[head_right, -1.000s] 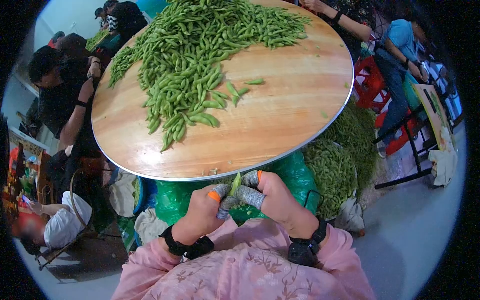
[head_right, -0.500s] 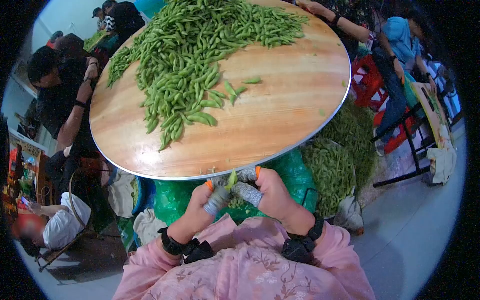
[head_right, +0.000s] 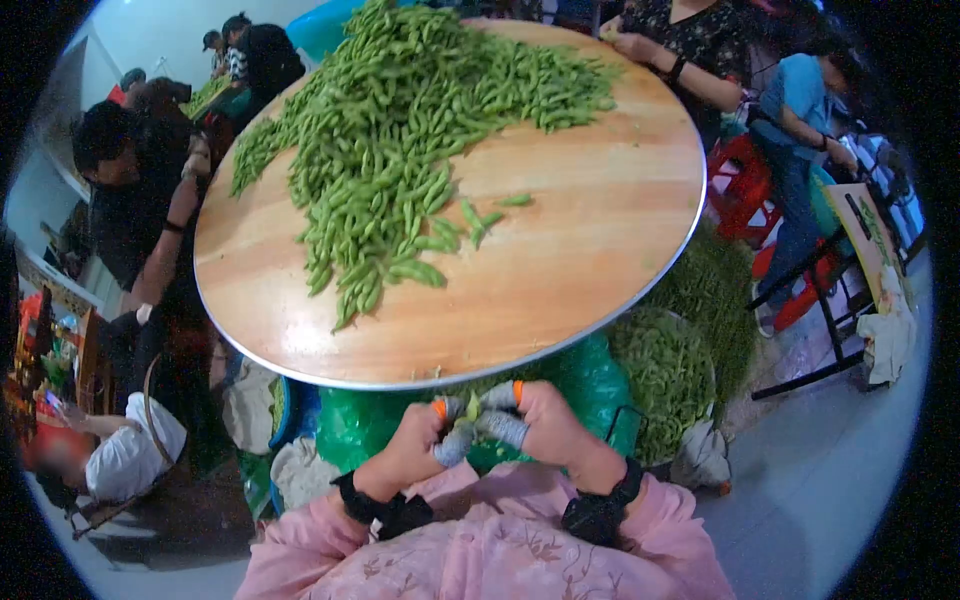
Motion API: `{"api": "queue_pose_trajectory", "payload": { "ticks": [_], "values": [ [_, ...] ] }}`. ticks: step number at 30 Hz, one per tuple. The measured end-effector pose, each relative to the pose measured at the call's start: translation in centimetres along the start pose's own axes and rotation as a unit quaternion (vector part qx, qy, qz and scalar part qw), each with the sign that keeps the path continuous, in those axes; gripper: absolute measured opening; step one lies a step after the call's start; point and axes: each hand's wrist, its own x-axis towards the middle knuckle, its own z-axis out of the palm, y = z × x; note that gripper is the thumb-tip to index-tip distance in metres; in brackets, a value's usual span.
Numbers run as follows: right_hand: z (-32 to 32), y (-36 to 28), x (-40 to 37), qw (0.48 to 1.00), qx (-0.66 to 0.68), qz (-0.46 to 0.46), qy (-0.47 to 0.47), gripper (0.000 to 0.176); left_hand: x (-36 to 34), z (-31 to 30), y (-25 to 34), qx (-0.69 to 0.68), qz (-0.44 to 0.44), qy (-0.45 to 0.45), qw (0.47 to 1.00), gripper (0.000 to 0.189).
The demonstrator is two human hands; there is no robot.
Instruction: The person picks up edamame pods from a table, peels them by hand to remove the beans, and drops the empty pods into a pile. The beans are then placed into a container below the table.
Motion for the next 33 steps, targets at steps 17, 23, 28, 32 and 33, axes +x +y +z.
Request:
{"api": "queue_pose_trajectory", "payload": {
  "ticks": [17,23,28,32,33],
  "values": [
    [-12.9,1.0,-7.0,0.767,-0.524,0.116,0.351,0.018,5.5,-8.1,3.8,0.4,0.081,0.159,0.899,0.022],
    [-10.7,0.2,-6.5,0.877,-0.349,0.069,0.324,0.02,10.0,-11.2,1.2,0.514,0.066,0.104,0.849,0.015],
    [-6.1,-2.3,-3.9,0.941,-0.241,0.045,0.235,0.018,9.4,-10.5,1.1,0.531,0.085,0.14,0.832,0.016],
    [-3.0,-3.8,-1.6,0.974,-0.162,-0.023,0.158,0.024,7.2,-8.9,3.7,0.448,-0.021,0.146,0.882,0.012],
    [-2.4,-3.9,-0.9,0.974,-0.161,-0.022,0.159,0.024,6.4,-8.2,4.5,0.448,-0.021,0.144,0.882,0.012]
  ]
}}
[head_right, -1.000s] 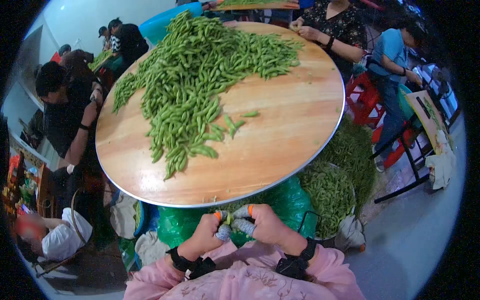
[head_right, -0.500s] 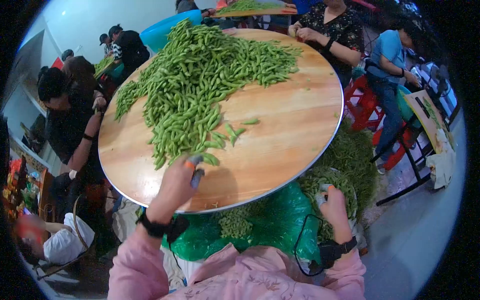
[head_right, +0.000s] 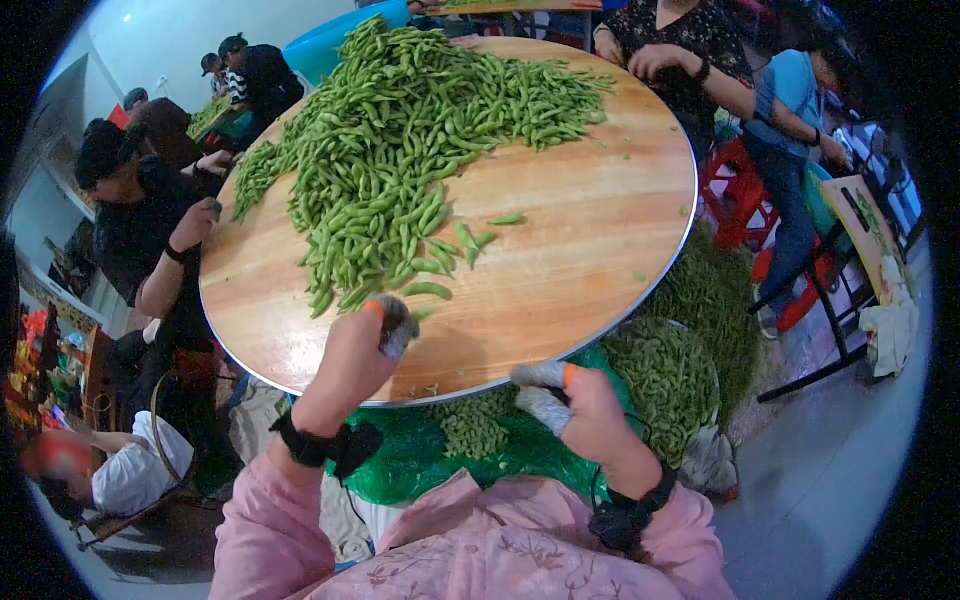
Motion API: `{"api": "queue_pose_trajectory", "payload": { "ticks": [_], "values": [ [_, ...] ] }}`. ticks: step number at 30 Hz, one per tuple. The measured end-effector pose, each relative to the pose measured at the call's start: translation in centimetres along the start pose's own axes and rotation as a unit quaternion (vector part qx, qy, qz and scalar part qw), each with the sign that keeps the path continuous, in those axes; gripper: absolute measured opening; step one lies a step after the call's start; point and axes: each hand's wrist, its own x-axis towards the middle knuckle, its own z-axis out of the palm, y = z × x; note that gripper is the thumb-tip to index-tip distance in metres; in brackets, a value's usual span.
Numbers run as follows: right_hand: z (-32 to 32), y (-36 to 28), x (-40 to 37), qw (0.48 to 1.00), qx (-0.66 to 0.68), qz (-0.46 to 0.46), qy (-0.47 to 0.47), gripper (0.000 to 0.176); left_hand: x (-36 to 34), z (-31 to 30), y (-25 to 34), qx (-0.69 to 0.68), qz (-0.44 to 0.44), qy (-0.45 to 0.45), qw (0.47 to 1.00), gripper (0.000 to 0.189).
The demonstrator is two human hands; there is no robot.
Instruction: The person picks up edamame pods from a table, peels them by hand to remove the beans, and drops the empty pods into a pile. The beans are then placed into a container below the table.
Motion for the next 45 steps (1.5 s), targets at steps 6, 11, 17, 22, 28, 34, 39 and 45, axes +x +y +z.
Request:
{"api": "queue_pose_trajectory", "payload": {
  "ticks": [6,11,17,22,28,34,39,45],
  "values": [
    [2.7,-0.9,2.2,0.92,0.36,0.126,-0.088,0.026,-5.6,1.9,3.0,-0.211,0.095,0.093,0.968,0.019],
    [2.6,-1.2,1.6,0.956,0.263,0.089,-0.095,0.02,-6.8,2.8,3.8,-0.614,-0.021,-0.049,0.787,0.021],
    [2.5,-1.6,0.9,0.971,0.211,0.072,-0.082,0.02,-7.4,2.7,2.8,-0.508,0.029,-0.136,0.85,0.021],
    [2.3,-1.5,0.2,0.961,0.227,0.12,-0.106,0.018,-7.7,2.6,3.0,-0.252,0.119,-0.008,0.96,0.019],
    [2.5,-2.1,0.2,0.966,0.195,0.123,-0.12,0.015,-7.7,2.4,2.3,-0.11,0.188,0.021,0.976,0.021],
    [2.5,-1.7,0.2,0.964,0.193,0.137,-0.121,0.013,-7.8,2.5,2.0,-0.069,0.223,0.026,0.972,0.023],
    [2.6,-1.5,0.1,0.965,0.192,0.138,-0.113,0.013,-8.0,2.3,2.2,-0.034,0.231,0.012,0.972,0.024],
    [3.5,0.2,0.2,0.954,0.279,0.072,-0.082,0.016,-8.8,3.9,2.4,-0.218,0.138,-0.026,0.966,0.018]
  ]
}}
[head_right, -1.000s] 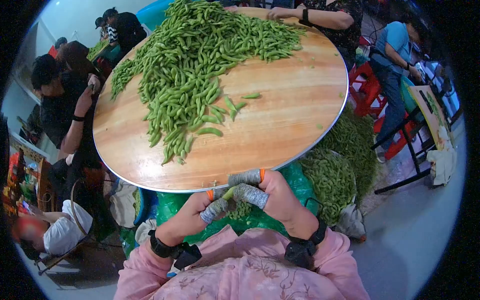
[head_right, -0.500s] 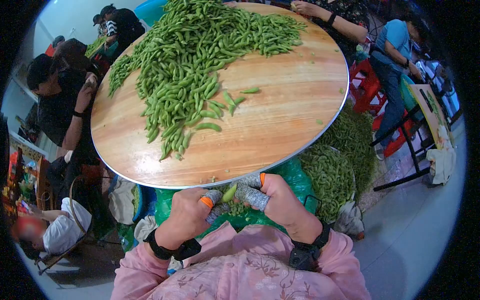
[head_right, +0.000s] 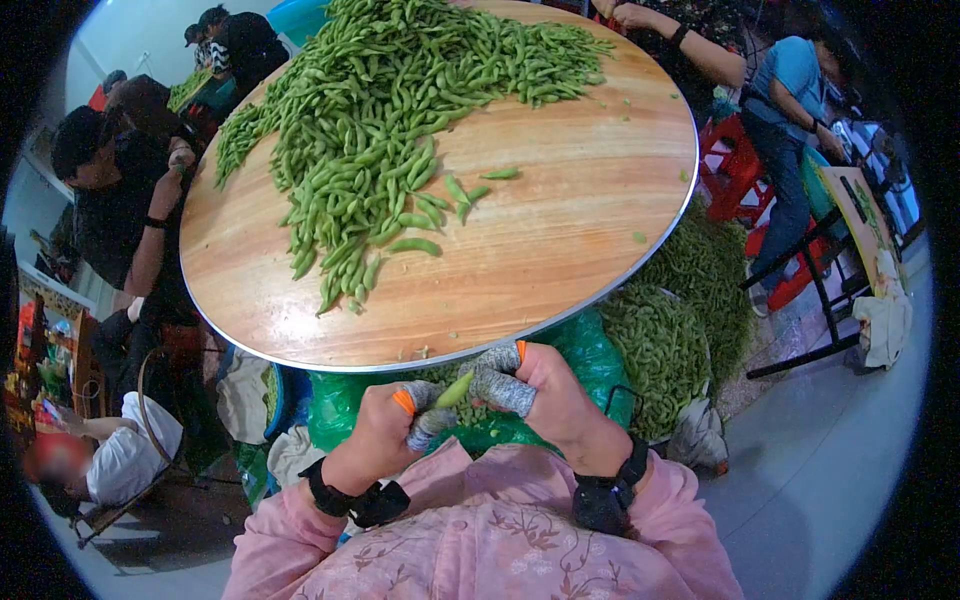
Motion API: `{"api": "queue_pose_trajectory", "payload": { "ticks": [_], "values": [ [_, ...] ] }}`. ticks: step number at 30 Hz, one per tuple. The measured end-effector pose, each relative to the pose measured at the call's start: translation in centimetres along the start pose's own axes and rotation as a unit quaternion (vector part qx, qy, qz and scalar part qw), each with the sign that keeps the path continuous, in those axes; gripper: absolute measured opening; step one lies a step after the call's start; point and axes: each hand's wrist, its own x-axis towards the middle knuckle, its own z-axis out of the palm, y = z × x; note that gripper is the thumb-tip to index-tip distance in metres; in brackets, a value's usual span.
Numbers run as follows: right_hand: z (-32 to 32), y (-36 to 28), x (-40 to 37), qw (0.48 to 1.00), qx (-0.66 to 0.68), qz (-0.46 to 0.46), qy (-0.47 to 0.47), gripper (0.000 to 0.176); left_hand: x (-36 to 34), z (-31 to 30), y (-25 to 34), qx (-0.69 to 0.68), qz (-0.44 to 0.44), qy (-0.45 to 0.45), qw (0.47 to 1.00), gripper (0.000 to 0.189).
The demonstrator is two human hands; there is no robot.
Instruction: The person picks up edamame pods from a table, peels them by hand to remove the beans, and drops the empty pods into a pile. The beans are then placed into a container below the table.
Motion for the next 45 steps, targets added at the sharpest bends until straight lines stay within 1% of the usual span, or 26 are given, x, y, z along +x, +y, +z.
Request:
{"api": "queue_pose_trajectory", "payload": {
  "ticks": [2,5,6,7,8,9,11,12,13,14,17,18,20,21,23,24,26,27,29,30,32,34,35,36,42,45],
  "values": [
    [0.1,0.5,0.1,1.0,0.016,-0.022,-0.003,0.016,0.3,0.6,0.3,-0.252,-0.066,0.049,0.964,0.016],
    [-0.7,1.8,0.4,0.998,0.045,-0.031,-0.021,0.017,0.5,0.8,0.2,-0.326,-0.102,0.044,0.939,0.018],
    [-0.8,1.8,0.6,0.997,0.058,-0.02,-0.036,0.018,0.6,0.9,0.3,-0.326,-0.101,0.045,0.939,0.018],
    [-0.8,1.5,0.5,0.997,0.058,-0.021,-0.037,0.018,0.4,1.0,0.4,-0.235,-0.079,0.051,0.967,0.018],
    [-0.7,0.9,0.2,0.997,0.049,0.028,-0.045,0.019,0.2,1.2,0.4,-0.144,-0.058,0.056,0.986,0.018],
    [-0.6,0.6,-0.1,0.995,0.041,0.077,-0.053,0.019,0.0,1.4,0.3,-0.145,-0.059,0.055,0.986,0.018],
    [-0.6,0.6,-0.1,0.995,0.021,0.079,-0.058,0.018,-0.1,1.7,-0.1,-0.028,-0.005,0.065,0.997,0.015],
    [-0.7,0.6,-0.1,0.995,0.002,0.079,-0.064,0.018,0.0,1.9,-0.1,-0.029,-0.005,0.065,0.997,0.015],
    [-0.5,0.7,-0.1,0.995,0.002,0.079,-0.064,0.018,0.2,2.2,0.0,-0.146,-0.022,0.081,0.986,0.015],
    [-0.2,0.9,0.0,0.997,0.005,0.055,-0.055,0.017,0.3,2.4,0.1,-0.261,-0.038,0.096,0.96,0.015],
    [0.1,1.3,0.3,0.998,-0.006,0.01,-0.054,0.017,0.0,2.7,0.3,-0.371,-0.104,0.105,0.917,0.019],
    [0.1,1.4,0.4,0.998,-0.02,-0.011,-0.06,0.017,-0.2,2.9,0.1,-0.37,-0.105,0.105,0.917,0.019],
    [-0.3,1.7,0.6,0.995,-0.054,-0.04,-0.072,0.017,-0.5,3.4,-0.4,-0.496,-0.178,0.081,0.846,0.026],
    [-0.5,1.8,0.7,0.99,-0.089,-0.069,-0.083,0.017,-0.5,3.6,-0.6,-0.496,-0.178,0.081,0.846,0.026],
    [-0.7,2.0,0.9,0.988,-0.098,-0.086,-0.087,0.017,-0.5,4.0,-0.8,-0.576,-0.224,0.077,0.782,0.036],
    [-0.8,2.1,0.9,0.985,-0.107,-0.102,-0.09,0.016,-0.4,3.9,-0.8,-0.576,-0.224,0.077,0.782,0.036],
    [-1.4,2.4,1.0,0.979,-0.152,-0.103,-0.094,0.016,-0.2,3.7,-0.7,-0.67,-0.28,0.054,0.685,0.036],
    [-1.5,2.5,1.0,0.97,-0.197,-0.104,-0.098,0.016,-0.2,3.7,-0.9,-0.671,-0.281,0.053,0.685,0.036],
    [-1.0,2.3,1.0,0.975,-0.19,-0.086,-0.078,0.016,-0.1,3.7,-1.2,-0.698,-0.289,0.029,0.654,0.036],
    [-0.8,2.1,1.0,0.979,-0.183,-0.069,-0.06,0.015,-0.2,3.8,-1.2,-0.698,-0.288,0.028,0.655,0.036],
    [-0.9,2.3,0.8,0.977,-0.197,-0.06,-0.052,0.015,-0.1,4.0,-1.2,-0.596,-0.285,0.038,0.75,0.033],
    [-0.9,2.0,0.9,0.973,-0.215,-0.062,-0.046,0.014,0.4,2.9,-0.5,-0.467,-0.189,0.035,0.863,0.028],
    [-0.6,1.8,0.7,0.968,-0.242,-0.058,-0.042,0.015,0.3,3.3,-1.1,-0.445,-0.162,0.009,0.881,0.026],
    [-0.4,1.7,0.7,0.961,-0.269,-0.053,-0.036,0.015,0.5,3.3,-1.1,-0.405,-0.173,-0.006,0.898,0.025],
    [-0.8,2.0,0.9,0.971,-0.231,-0.038,-0.052,0.015,0.9,2.2,-1.1,-0.37,-0.165,-0.03,0.914,0.02],
    [-1.2,2.8,1.1,0.982,-0.178,-0.006,-0.064,0.015,0.5,2.8,-1.7,-0.38,-0.189,-0.029,0.905,0.019]
  ]
}}
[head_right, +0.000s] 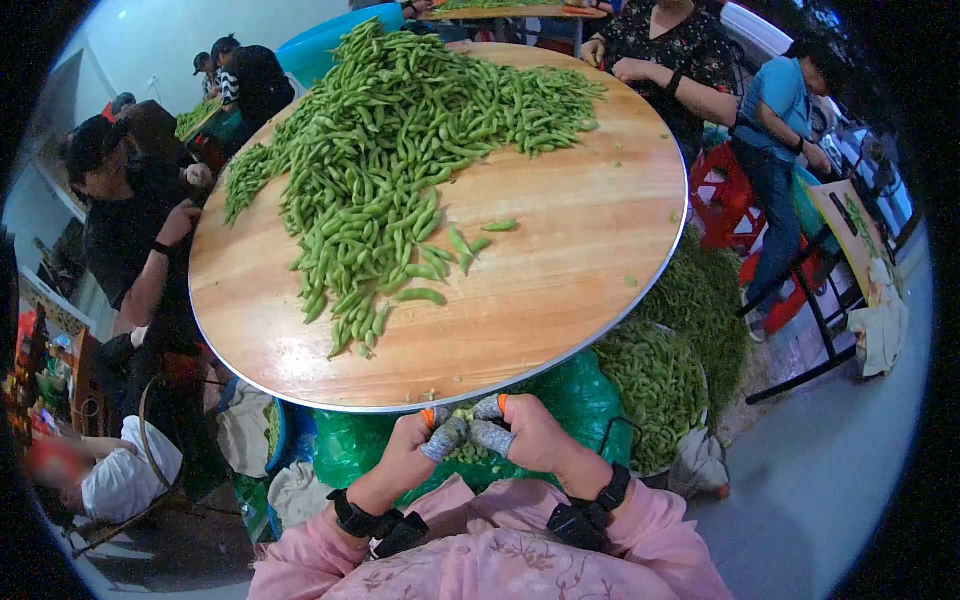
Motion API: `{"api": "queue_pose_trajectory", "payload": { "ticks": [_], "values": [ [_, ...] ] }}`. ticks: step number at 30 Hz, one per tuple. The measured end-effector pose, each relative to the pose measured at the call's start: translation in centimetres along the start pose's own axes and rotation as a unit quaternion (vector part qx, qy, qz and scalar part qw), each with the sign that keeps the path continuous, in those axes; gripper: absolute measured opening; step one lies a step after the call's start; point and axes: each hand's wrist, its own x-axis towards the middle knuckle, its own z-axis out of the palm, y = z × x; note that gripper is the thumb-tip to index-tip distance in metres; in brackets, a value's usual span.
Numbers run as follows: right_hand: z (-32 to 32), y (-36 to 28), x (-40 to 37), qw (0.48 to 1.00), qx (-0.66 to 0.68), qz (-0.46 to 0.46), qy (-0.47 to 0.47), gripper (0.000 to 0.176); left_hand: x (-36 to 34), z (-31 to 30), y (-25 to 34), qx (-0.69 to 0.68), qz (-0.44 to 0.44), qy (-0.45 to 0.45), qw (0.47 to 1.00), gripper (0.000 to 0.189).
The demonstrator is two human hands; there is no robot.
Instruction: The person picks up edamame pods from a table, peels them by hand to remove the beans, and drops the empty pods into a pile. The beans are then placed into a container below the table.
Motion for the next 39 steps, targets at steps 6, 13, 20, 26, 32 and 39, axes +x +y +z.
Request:
{"api": "queue_pose_trajectory", "payload": {
  "ticks": [6,13,20,26,32,39],
  "values": [
    [0.3,-0.2,-0.3,0.998,-0.054,-0.012,0.034,0.013,-0.1,0.1,-1.3,-0.084,0.007,-0.054,0.995,0.02],
    [-0.1,1.1,0.2,1.0,0.011,0.008,0.007,0.012,-0.2,0.0,-1.4,-0.159,-0.019,-0.065,0.985,0.024],
    [-0.2,1.8,0.5,0.998,0.01,0.049,0.027,0.009,-0.2,-0.3,-2.9,-0.1,-0.029,-0.036,0.994,0.027],
    [-6.1,0.4,-2.4,0.942,-0.279,0.02,0.186,0.013,-1.6,-1.1,1.3,0.471,0.029,-0.03,0.881,0.021],
    [-15.2,1.8,-8.0,0.731,-0.57,0.115,0.356,0.012,2.1,-4.7,6.1,0.478,0.207,0.124,0.845,0.029],
    [-11.2,3.4,-9.5,0.888,-0.407,0.08,0.197,0.018,10.4,-6.4,6.7,0.629,0.078,0.067,0.771,0.033]
  ]
}}
